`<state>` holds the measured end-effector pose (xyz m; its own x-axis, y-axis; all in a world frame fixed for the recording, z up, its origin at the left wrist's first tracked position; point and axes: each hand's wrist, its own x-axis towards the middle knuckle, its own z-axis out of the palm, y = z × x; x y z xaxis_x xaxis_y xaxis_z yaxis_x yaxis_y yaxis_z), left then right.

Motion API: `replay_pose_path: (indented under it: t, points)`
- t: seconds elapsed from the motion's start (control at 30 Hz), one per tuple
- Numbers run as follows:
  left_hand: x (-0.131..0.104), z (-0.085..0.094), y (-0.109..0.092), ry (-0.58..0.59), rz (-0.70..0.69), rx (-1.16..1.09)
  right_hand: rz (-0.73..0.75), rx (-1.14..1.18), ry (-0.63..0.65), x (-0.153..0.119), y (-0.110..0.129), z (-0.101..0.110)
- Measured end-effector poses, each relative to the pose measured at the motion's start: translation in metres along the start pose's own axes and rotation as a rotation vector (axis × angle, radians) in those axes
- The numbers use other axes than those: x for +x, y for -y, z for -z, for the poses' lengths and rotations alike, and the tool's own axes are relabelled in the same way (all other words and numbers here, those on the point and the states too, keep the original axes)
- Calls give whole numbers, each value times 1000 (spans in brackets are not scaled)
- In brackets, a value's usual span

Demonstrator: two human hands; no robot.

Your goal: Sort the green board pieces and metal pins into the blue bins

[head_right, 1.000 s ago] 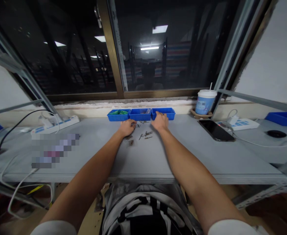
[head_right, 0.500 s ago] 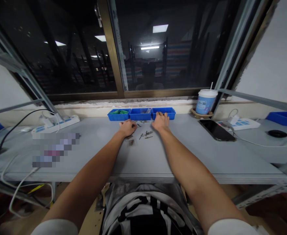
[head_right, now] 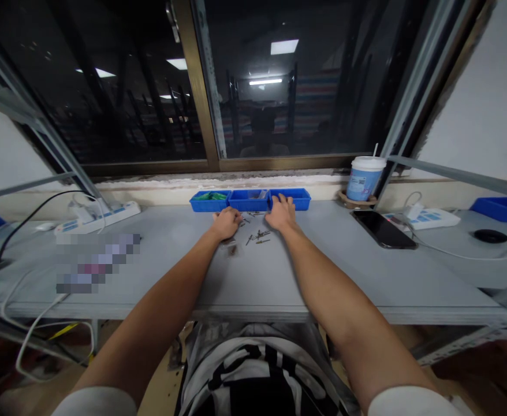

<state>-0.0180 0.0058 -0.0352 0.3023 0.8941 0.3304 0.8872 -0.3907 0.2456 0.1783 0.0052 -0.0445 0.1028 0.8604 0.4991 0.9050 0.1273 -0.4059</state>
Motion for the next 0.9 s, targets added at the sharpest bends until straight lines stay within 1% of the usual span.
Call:
replay_pose_path:
  t: [0.07,0.1,0.17,0.23,0.27,0.4,0.53,0.63,0.7,0.8,0.9]
  points:
    - [-1,2,-3,-6,-14,2,98,107,8,-1,6,0]
    - [-2,3,-5,-7,-19,2,160,186,45,-2,10,-1]
    - [-3,6,-9,-14,-29,-3,274,351,161,-5,19,-1]
    - [-4,8,-13,-23,-38,-9,334,447,247,-8,26,-1]
    - [-4,9,-15,-26,-45,-12,341,461,263,-9,28,-1]
    - [-4,11,-18,-50,-71,-26,321,448,259,-11,31,1]
    - [-4,12,-19,-61,-77,-36,304,450,298,-10,29,4]
    - [-4,13,-18,-98,-89,-94,297,479,317,-10,28,3]
    - [-4,12,-16,-115,-136,-168,279,510,328,-9,27,0]
    - [-2,12,-14,-102,-199,-231,216,580,336,-7,24,-5]
    - [-1,11,-13,-93,-167,-198,161,693,308,-4,23,-9]
